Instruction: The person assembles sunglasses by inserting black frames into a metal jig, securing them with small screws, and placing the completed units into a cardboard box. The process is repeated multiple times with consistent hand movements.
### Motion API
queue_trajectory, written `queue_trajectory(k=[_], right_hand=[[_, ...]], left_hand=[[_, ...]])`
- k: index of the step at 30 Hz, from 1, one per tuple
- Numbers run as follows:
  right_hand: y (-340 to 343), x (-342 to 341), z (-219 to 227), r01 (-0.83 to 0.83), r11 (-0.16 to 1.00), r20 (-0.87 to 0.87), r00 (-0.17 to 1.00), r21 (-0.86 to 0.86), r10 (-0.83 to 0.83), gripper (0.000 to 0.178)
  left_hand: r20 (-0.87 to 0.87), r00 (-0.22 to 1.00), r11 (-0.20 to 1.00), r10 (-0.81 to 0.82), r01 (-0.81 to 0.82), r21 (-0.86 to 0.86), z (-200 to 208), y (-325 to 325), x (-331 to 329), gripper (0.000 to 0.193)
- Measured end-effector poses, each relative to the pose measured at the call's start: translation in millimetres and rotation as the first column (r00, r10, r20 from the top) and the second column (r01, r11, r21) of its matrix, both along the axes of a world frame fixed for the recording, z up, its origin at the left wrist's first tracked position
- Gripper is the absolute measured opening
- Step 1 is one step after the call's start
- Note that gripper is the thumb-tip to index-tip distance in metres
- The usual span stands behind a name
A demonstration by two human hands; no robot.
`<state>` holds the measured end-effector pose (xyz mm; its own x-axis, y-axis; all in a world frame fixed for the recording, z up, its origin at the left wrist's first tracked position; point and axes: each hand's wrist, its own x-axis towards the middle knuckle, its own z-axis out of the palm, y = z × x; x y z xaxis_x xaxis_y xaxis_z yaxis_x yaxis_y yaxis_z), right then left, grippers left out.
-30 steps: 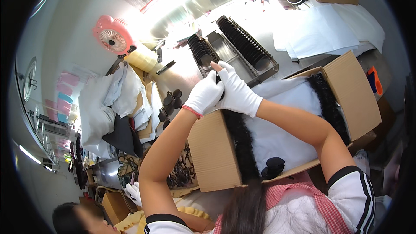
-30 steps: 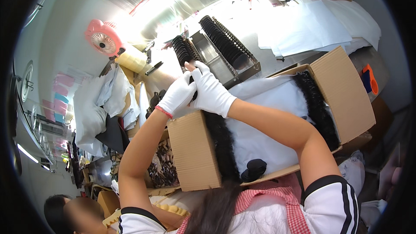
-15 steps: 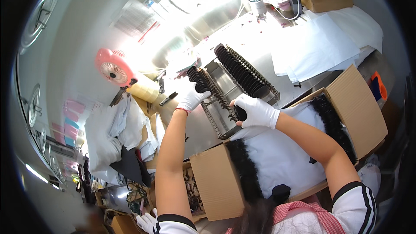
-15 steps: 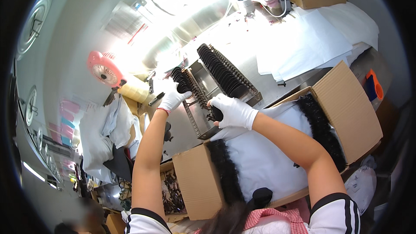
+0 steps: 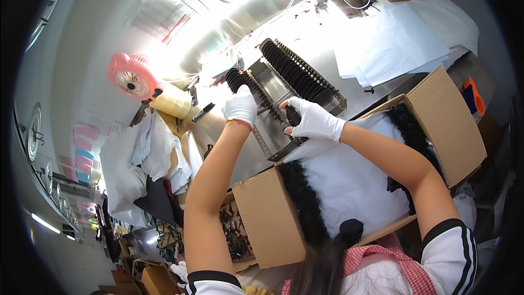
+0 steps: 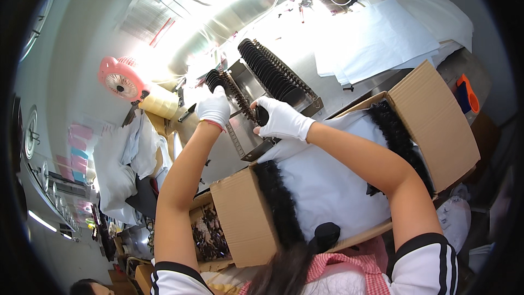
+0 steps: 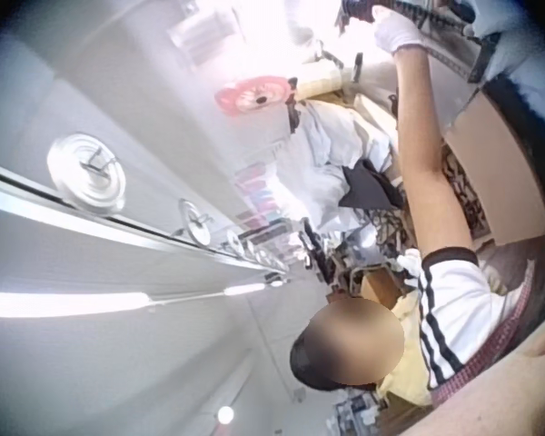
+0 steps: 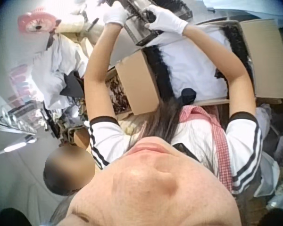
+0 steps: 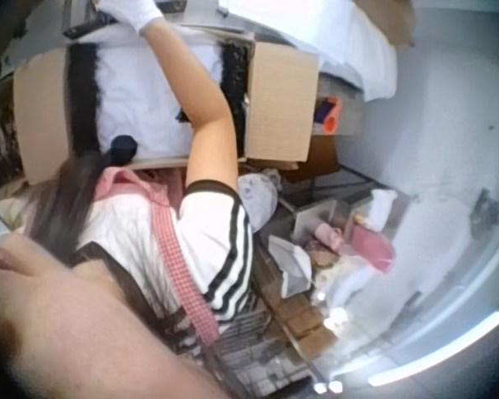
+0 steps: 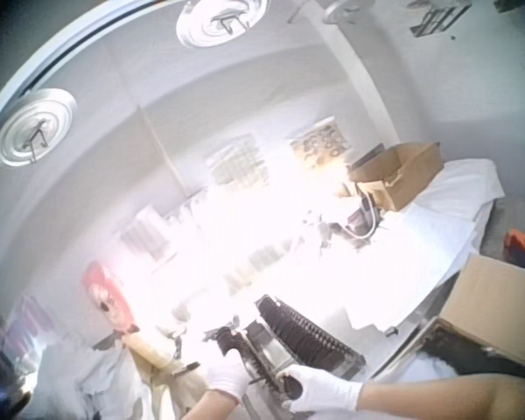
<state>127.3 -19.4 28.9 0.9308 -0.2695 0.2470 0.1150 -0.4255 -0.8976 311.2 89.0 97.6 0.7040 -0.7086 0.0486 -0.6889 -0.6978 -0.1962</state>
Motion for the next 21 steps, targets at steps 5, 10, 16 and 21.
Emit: queue_trajectory(k=[5,10,16,21], right_hand=[[30.4,7.2,15.0,0.170,0.985,0.206,0.964,0.023,-0.171,0.077],[46.6,11.5,25.6,0.144,0.988,0.260,0.957,-0.048,-0.127,0.095],[35.8,12.7,25.9,0.044,0.984,0.181,0.983,-0.175,-0.011,0.085],[21.9,11.3,23.9,0.027,0.991,0.183,0.983,-0.131,-0.003,0.073]], left_hand=[[-0.251,0.944,0.962,-0.216,0.162,-0.220,9.6,37.9,-41.4,0.031],[-0.639,0.660,0.873,-0.394,0.053,-0.484,8.8,63.7,-63.0,0.021],[-0.898,0.363,0.840,-0.248,-0.381,-0.386,24.9,49.4,-69.8,0.026],[-0.991,0.075,0.913,-0.109,-0.386,-0.130,31.5,42.1,-63.6,0.036]])
